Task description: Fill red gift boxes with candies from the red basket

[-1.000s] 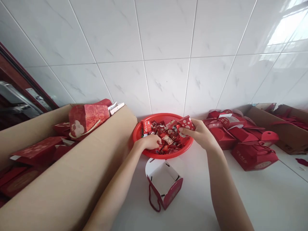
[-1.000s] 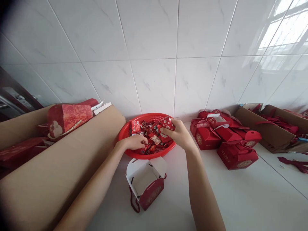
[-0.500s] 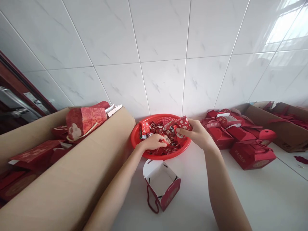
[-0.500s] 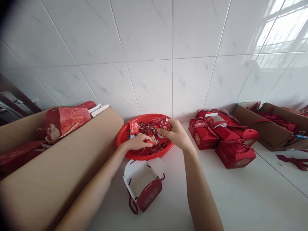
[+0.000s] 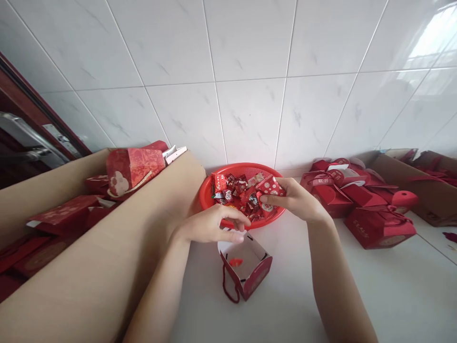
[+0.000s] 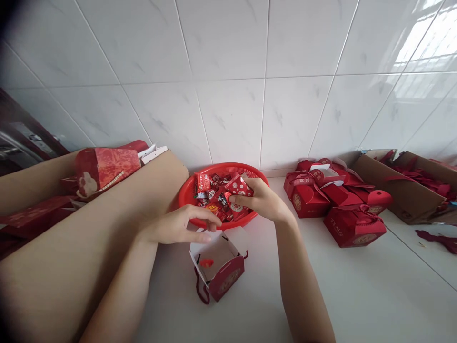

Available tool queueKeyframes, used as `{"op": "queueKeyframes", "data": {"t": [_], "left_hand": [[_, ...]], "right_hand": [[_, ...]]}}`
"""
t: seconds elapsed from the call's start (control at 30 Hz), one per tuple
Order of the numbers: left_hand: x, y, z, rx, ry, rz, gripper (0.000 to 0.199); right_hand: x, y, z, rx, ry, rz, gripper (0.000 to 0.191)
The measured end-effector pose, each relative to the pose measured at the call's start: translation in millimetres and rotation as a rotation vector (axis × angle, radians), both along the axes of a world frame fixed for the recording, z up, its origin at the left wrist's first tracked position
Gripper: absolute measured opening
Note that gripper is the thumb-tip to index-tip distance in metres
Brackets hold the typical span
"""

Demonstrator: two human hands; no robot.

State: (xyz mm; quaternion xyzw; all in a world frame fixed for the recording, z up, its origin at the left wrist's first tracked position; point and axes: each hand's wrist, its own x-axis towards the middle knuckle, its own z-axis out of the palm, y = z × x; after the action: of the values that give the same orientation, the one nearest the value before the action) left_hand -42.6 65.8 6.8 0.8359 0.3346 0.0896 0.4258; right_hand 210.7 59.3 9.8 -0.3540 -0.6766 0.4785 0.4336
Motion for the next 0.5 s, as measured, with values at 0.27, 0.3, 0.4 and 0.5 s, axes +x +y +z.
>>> {"op": "queueKeyframes", "data": {"t": [0.27,0.3,0.4,0.5], "left_hand": [[45,53,-28.6,0.183,0.387,0.132,0.015],[53,61,-32.8,0.184,0.494,0.094,0.013],[73,77,-43.7,0.149,0.613,0.004,0.016],[79,81,-49.0,0.153,0.578,-0.009,0.016]], "right_hand": [[2,-2,1.6,0.025,-0.071,-0.017,0.020],[2,-2,1.1,0.025,-0.069,-0.023,0.020],[4,0,-0.4,0.029,-0.064,-0.043,0.020],[7,2,-1.2,0.053,-0.064,-0.056,0.021]]}}
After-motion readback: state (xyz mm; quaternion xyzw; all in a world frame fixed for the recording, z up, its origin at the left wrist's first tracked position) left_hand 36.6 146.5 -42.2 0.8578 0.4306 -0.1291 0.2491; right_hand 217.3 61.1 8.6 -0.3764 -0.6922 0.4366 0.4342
